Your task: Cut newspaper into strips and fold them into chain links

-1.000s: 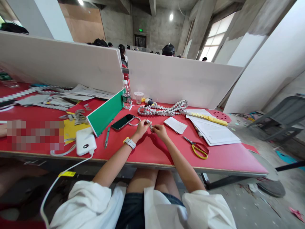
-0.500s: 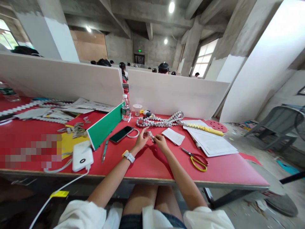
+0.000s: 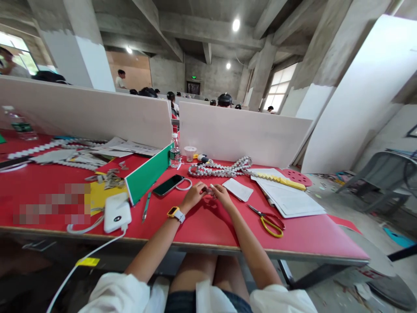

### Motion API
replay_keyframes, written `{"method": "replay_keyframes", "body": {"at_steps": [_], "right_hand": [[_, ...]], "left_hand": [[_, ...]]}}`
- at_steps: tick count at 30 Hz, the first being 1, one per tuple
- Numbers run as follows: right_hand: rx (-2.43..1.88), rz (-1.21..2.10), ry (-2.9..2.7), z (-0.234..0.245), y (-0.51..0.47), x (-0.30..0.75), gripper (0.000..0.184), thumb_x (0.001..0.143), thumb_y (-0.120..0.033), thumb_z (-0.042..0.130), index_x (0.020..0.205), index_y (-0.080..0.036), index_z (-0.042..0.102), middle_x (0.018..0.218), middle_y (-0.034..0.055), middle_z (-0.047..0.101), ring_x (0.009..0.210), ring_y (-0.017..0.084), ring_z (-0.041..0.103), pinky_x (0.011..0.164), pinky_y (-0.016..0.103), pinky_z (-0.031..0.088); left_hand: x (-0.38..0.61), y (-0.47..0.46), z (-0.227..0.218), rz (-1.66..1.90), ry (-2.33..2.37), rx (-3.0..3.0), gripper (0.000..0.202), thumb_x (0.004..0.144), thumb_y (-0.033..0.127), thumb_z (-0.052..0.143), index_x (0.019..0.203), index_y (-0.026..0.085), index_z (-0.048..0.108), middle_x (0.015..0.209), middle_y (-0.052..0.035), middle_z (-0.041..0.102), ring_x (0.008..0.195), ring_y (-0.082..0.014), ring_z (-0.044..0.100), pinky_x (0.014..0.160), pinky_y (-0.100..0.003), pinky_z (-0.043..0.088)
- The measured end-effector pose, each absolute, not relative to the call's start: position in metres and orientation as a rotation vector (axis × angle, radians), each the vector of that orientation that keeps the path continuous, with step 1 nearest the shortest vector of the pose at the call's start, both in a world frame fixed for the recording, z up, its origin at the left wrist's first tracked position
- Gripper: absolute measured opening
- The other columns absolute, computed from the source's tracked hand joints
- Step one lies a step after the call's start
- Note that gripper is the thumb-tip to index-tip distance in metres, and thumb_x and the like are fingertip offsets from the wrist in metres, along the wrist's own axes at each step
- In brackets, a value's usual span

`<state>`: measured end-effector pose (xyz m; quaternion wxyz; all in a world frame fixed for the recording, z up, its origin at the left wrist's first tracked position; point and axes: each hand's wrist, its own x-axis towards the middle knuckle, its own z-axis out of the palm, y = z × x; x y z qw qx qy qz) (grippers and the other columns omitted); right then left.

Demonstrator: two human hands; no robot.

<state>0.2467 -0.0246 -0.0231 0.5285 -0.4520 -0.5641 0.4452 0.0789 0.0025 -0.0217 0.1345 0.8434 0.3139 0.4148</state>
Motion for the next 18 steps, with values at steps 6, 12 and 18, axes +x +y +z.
{"method": "replay_keyframes", "body": {"at_steps": [6,12,18], "right_hand": [[-1.068,1.145,-1.314,-0.0227,-0.0278,0.2484,0.041,0.071,-0.056,0.063,0.089,-0.019,0.062,0.066,0.0008,0.060,0.054,0.010,0.055,0.049,0.021,0.042],[-0.937,1.283,-1.348,-0.0208,-0.0329,0.2451,0.037,0.074,-0.051,0.064,0.095,-0.020,0.065,0.087,0.0047,0.066,0.072,0.015,0.063,0.060,0.025,0.050],[-0.927,1.363,-1.204,-0.0227,-0.0307,0.2456,0.035,0.076,-0.048,0.061,0.086,-0.015,0.068,0.076,0.0066,0.068,0.065,0.016,0.064,0.062,0.028,0.052]], "left_hand": [[0.0815,-0.0015,-0.0181,1.305,0.874,2.340,0.012,0.083,0.020,0.057,0.095,0.018,0.062,0.089,-0.0045,0.064,0.083,-0.0167,0.061,0.076,-0.028,0.047],[0.0845,-0.0062,-0.0166,1.255,0.791,2.305,0.016,0.085,0.019,0.053,0.097,0.018,0.064,0.095,-0.0065,0.065,0.089,-0.0177,0.062,0.079,-0.030,0.048],[0.0879,-0.0054,-0.0189,1.280,0.791,2.224,0.020,0.081,0.014,0.054,0.098,0.016,0.064,0.096,-0.0080,0.067,0.088,-0.0181,0.063,0.081,-0.031,0.049]]}}
